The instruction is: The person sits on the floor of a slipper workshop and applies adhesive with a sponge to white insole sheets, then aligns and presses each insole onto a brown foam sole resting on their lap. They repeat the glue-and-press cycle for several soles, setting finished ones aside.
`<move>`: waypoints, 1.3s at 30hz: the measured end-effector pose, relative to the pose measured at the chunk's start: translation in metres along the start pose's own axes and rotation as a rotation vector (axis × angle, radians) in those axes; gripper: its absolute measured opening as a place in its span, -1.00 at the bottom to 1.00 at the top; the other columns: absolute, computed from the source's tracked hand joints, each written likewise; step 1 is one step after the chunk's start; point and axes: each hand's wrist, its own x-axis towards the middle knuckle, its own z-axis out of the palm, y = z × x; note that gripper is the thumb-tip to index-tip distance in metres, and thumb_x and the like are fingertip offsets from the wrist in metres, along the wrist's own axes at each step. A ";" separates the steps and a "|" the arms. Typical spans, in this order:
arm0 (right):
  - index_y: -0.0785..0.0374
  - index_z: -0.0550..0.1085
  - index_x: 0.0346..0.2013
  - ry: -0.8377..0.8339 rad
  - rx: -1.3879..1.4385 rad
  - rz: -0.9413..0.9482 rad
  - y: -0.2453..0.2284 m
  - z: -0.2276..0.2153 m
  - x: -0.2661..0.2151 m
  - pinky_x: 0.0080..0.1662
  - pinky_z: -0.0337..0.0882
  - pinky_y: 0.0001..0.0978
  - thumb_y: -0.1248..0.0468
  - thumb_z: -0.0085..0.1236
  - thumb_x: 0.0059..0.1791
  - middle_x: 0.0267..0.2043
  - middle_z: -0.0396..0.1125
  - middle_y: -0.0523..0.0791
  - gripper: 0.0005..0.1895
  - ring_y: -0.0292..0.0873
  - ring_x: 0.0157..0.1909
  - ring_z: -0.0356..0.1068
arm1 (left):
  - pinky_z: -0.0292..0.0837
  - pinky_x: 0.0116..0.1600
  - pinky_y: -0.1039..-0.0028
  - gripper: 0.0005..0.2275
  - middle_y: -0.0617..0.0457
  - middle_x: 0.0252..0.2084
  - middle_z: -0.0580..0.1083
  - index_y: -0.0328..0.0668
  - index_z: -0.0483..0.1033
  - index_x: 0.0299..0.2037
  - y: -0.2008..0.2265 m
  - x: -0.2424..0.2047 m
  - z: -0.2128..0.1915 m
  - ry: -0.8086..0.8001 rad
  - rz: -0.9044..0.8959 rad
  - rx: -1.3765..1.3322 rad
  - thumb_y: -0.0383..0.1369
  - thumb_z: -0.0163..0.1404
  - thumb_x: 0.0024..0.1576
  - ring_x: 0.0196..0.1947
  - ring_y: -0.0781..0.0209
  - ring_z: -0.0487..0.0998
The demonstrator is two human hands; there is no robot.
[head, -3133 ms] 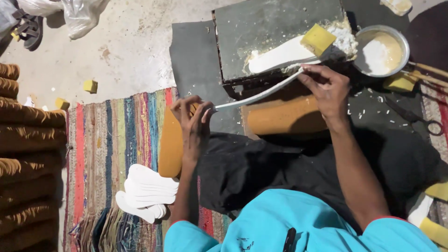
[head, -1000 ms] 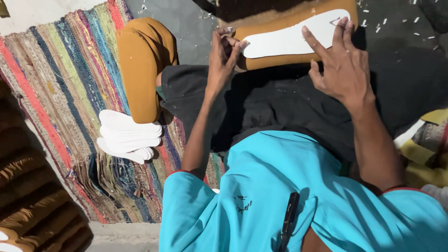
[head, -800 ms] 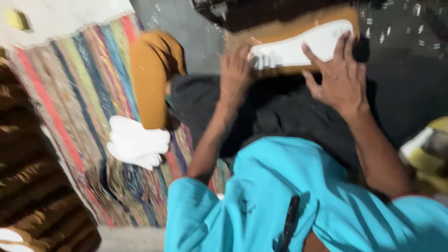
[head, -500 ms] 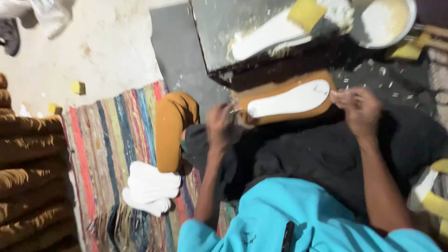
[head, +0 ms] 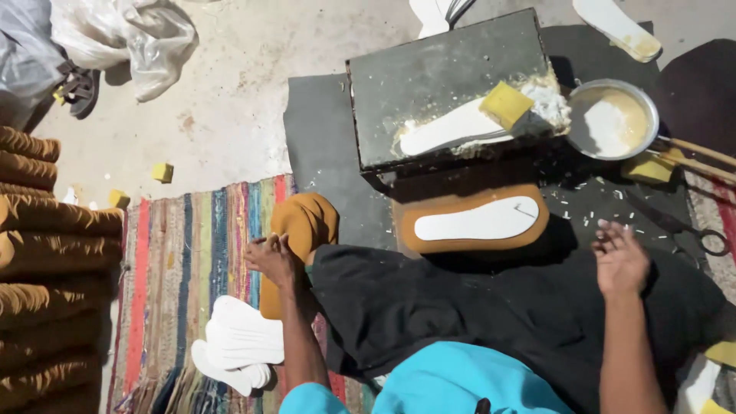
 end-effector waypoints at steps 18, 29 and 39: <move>0.47 0.49 -0.20 0.151 -0.294 -0.452 0.023 -0.024 0.000 -0.17 0.28 -0.41 0.18 0.18 0.27 -0.22 0.46 0.05 -0.65 -0.19 -0.34 0.34 | 0.20 0.28 -0.09 -0.89 -0.01 0.06 0.47 0.03 0.66 -0.09 -0.005 -0.008 -0.012 0.309 0.218 -0.087 -0.24 0.14 0.29 0.19 -0.06 0.37; 0.31 0.47 -0.12 0.083 -0.366 -0.622 0.022 -0.003 -0.001 -0.18 0.43 -0.41 0.31 0.25 0.23 -0.16 0.47 -0.05 -0.85 -0.27 -0.25 0.43 | 0.18 0.17 -0.12 -0.82 -0.23 -0.03 0.40 -0.22 0.56 -0.29 0.013 0.004 -0.021 0.220 0.126 -0.158 -0.28 0.20 0.09 0.09 -0.30 0.31; 0.35 0.56 -0.15 -0.023 -0.380 -0.218 0.031 -0.157 0.076 -0.16 0.46 -0.49 0.09 0.14 0.30 -0.32 0.47 -0.07 -0.65 -0.28 -0.29 0.46 | 0.56 -0.03 0.24 -0.83 -0.20 -0.07 0.51 -0.38 0.42 0.08 0.031 -0.022 -0.068 0.112 0.265 -0.687 -0.49 -0.03 0.33 -0.11 -0.16 0.62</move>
